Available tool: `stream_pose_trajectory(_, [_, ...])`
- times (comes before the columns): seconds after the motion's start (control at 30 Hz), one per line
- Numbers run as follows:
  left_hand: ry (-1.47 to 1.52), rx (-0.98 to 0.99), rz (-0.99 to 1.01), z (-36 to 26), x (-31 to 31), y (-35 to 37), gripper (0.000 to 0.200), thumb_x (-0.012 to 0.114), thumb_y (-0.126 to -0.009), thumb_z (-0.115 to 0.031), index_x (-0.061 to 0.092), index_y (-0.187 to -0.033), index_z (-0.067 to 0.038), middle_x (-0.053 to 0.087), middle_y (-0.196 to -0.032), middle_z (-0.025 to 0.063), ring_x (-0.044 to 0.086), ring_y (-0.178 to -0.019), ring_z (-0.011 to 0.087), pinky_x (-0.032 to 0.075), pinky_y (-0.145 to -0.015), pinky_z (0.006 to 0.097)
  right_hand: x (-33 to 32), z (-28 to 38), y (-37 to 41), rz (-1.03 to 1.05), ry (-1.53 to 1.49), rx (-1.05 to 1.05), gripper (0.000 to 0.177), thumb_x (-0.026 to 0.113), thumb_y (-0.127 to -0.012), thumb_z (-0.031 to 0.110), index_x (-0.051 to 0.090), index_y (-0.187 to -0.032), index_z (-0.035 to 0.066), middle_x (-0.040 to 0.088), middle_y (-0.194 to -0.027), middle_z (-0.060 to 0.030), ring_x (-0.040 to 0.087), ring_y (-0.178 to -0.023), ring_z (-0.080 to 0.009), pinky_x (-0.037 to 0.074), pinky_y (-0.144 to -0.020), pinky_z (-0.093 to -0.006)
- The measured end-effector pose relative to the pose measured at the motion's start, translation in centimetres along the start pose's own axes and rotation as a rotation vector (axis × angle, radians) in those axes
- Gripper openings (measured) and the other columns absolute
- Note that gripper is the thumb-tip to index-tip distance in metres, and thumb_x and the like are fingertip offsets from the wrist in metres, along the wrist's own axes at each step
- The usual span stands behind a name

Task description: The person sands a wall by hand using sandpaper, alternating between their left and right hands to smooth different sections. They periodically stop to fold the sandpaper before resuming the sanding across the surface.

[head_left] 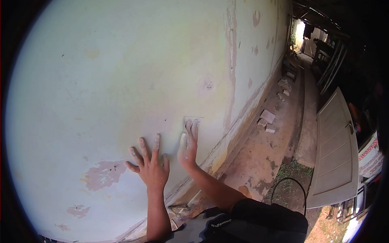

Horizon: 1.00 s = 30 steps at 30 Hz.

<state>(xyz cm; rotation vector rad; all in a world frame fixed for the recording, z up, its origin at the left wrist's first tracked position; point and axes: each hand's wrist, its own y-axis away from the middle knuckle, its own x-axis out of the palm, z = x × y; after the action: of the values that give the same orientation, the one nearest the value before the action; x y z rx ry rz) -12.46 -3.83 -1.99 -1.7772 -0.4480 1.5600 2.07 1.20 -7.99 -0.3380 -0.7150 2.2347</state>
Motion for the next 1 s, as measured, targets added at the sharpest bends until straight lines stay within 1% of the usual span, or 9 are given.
stream_pose_trajectory(0.1, [-0.02, 0.056, 0.023, 0.9, -0.1, 0.4, 0.084, 0.075, -0.089, -0.037, 0.041, -0.166, -0.046, 0.025, -0.181, 0.0055, 0.01, -0.167, 0.0425, -0.01, -0.125, 0.0709, -0.7, -1.8, -5.6, -0.155, -0.107, 0.072, 0.055, 0.048, -0.115, 0.025, 0.045, -0.16, -0.006, 0.029, -0.173, -0.0297, 0.023, -0.163, -0.0451, 0.02, -0.132, -0.0493])
stream_pose_trajectory(0.27, [-0.062, 0.148, 0.043, 1.2, -0.3, 0.7, 0.082, 0.073, -0.091, -0.035, 0.041, -0.166, -0.043, 0.025, -0.181, 0.0025, 0.015, -0.167, 0.04, -0.003, -0.127, 0.0688, -4.9, -6.0, -14.2, -0.223, -0.515, 0.591, 0.065, 0.049, -0.115, 0.044, 0.045, -0.161, -0.003, 0.04, -0.171, -0.0217, 0.025, -0.165, -0.0321, 0.025, -0.13, -0.0358])
stream_pose_trajectory(0.33, [-0.024, 0.139, 0.007, 1.0, 0.0, 0.4, 0.081, 0.072, -0.092, -0.033, 0.042, -0.166, -0.043, 0.026, -0.181, 0.0014, 0.017, -0.166, 0.039, -0.001, -0.127, 0.0687, -3.4, -4.4, -13.0, -0.264, -0.363, 0.522, 0.063, 0.046, -0.117, 0.041, 0.045, -0.16, -0.004, 0.042, -0.17, -0.0231, 0.027, -0.164, -0.0311, 0.028, -0.129, -0.0361])
stream_pose_trajectory(0.4, [-0.011, 0.117, -0.002, 0.7, 0.0, 0.2, 0.08, 0.071, -0.092, -0.029, 0.042, -0.165, -0.046, 0.03, -0.179, -0.0018, 0.023, -0.165, 0.0352, -0.002, -0.128, 0.0656, -1.1, -0.2, -6.6, -0.21, -0.127, 0.131, 0.056, 0.044, -0.118, 0.033, 0.047, -0.159, -0.005, 0.041, -0.169, -0.0253, 0.026, -0.164, -0.0314, 0.031, -0.128, -0.0375])
stream_pose_trajectory(0.43, [-0.01, 0.084, -0.002, 0.4, 0.0, 0.2, 0.08, 0.07, -0.093, -0.025, 0.042, -0.164, -0.048, 0.033, -0.178, -0.005, 0.029, -0.163, 0.0314, -0.004, -0.13, 0.0624, 0.4, 1.7, -2.9, -0.207, -0.222, 0.097, 0.047, 0.05, -0.115, 0.018, 0.053, -0.154, -0.006, 0.046, -0.165, -0.0283, 0.034, -0.16, -0.0407, 0.03, -0.129, -0.044])
stream_pose_trajectory(0.6, [-0.01, 0.079, 0.001, 0.4, 0.1, 0.2, 0.076, 0.067, -0.097, -0.019, 0.044, -0.163, -0.048, 0.037, -0.176, -0.007, 0.034, -0.16, 0.0287, 0.0, -0.129, 0.0618, -0.4, -1.6, 2.2, -0.015, -0.007, -0.071, 0.045, 0.05, -0.112, 0.01, 0.053, -0.153, -0.008, 0.046, -0.164, -0.0297, 0.037, -0.158, -0.043, 0.031, -0.128, -0.0456])
stream_pose_trajectory(0.7, [-0.061, 0.117, -0.013, 0.8, 0.2, 0.3, 0.075, 0.068, -0.097, -0.02, 0.045, -0.162, -0.048, 0.038, -0.175, -0.0087, 0.036, -0.16, 0.0269, 0.003, -0.129, 0.0614, -1.6, -4.0, -4.1, -0.246, -0.148, 0.234, 0.044, 0.048, -0.115, 0.02, 0.059, -0.149, -0.007, 0.053, -0.159, -0.0281, 0.048, -0.152, -0.0378, 0.037, -0.125, -0.0402])
stream_pose_trajectory(0.87, [-0.05, 0.164, 0.045, 1.1, -0.3, 0.3, 0.078, 0.07, -0.095, -0.02, 0.044, -0.163, -0.048, 0.035, -0.177, -0.0105, 0.035, -0.16, 0.0245, 0.004, -0.129, 0.061, -3.8, -9.0, -12.2, -0.322, -0.236, 0.681, 0.056, 0.045, -0.116, 0.035, 0.057, -0.149, -0.009, 0.058, -0.155, -0.0269, 0.051, -0.15, -0.0348, 0.038, -0.123, -0.0376])
stream_pose_trajectory(1.0, [-0.094, 0.189, 0.037, 1.1, 0.3, 0.5, 0.09, 0.077, -0.087, -0.023, 0.039, -0.166, -0.047, 0.026, -0.18, -0.0053, 0.023, -0.166, 0.0315, 0.005, -0.129, 0.0663, 0.4, 0.1, -3.2, -0.298, -0.196, 0.131, 0.047, 0.05, -0.115, 0.022, 0.055, -0.152, -0.007, 0.048, -0.162, -0.0291, 0.041, -0.156, -0.0401, 0.034, -0.127, -0.0431])
